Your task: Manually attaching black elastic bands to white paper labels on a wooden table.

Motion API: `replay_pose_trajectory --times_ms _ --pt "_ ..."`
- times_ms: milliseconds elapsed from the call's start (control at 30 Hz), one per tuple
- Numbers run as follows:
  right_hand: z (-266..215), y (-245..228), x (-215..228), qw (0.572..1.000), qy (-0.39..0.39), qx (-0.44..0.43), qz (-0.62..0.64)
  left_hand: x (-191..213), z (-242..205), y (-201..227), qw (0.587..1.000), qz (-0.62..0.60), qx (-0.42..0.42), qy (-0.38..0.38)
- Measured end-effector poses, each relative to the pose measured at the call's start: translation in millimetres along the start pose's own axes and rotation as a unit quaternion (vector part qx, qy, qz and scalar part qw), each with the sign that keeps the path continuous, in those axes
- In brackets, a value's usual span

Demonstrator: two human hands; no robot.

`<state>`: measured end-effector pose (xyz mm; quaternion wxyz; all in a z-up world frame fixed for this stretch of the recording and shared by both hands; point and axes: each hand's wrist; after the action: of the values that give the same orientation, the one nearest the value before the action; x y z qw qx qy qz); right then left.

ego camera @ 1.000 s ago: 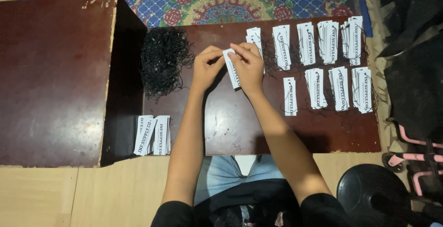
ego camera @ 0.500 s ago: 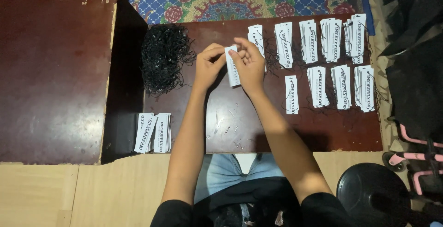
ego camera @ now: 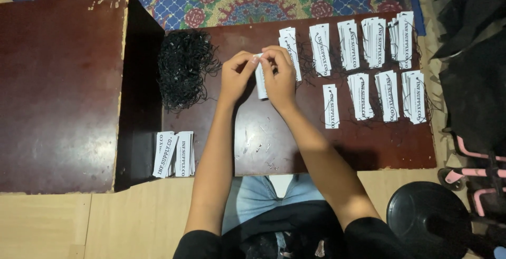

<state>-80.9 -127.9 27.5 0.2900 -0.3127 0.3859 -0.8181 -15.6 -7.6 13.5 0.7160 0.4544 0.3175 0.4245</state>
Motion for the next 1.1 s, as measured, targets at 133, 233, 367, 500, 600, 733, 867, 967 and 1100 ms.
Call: replay_pose_trajectory --times_ms 133,233,367,500,600,733,867,967,1100 --pt "-5 1 -6 0.997 0.003 0.077 -0.019 5 2 -8 0.998 0.006 -0.011 0.065" --pt "-8 -2 -8 0.989 0.006 0.147 -0.029 10 4 -16 0.994 0.011 -0.018 0.105" --pt "-14 -15 -15 0.969 -0.003 0.247 -0.008 19 4 -37 0.985 0.035 -0.036 0.164" --pt "-27 -22 -19 0.961 0.019 0.275 0.033 23 6 -49 0.976 0.047 -0.036 0.210" --pt "-31 -25 -17 0.952 0.009 0.283 0.117 19 5 -44 0.969 0.020 -0.017 0.247" --pt "-36 -4 -22 0.967 0.035 0.249 0.047 20 7 -51 0.960 -0.002 -0.010 0.280" --pt "-20 -26 -10 0.978 0.023 0.205 -0.013 16 8 -49 0.956 -0.024 -0.009 0.294" --pt "-17 -22 -12 0.987 0.006 0.154 -0.054 14 8 -37 0.958 -0.046 -0.013 0.284" --pt "-14 -17 -9 0.989 -0.017 0.123 -0.083 7 7 -25 0.965 -0.015 -0.031 0.260"
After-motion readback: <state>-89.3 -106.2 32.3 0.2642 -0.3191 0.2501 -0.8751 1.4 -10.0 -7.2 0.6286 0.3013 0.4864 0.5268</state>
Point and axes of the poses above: each hand's wrist, its own z-axis towards the middle knuckle, its own x-axis out of the back of the hand, y = z × x, and after that the axes turned 8 degrees about -z, right-handed
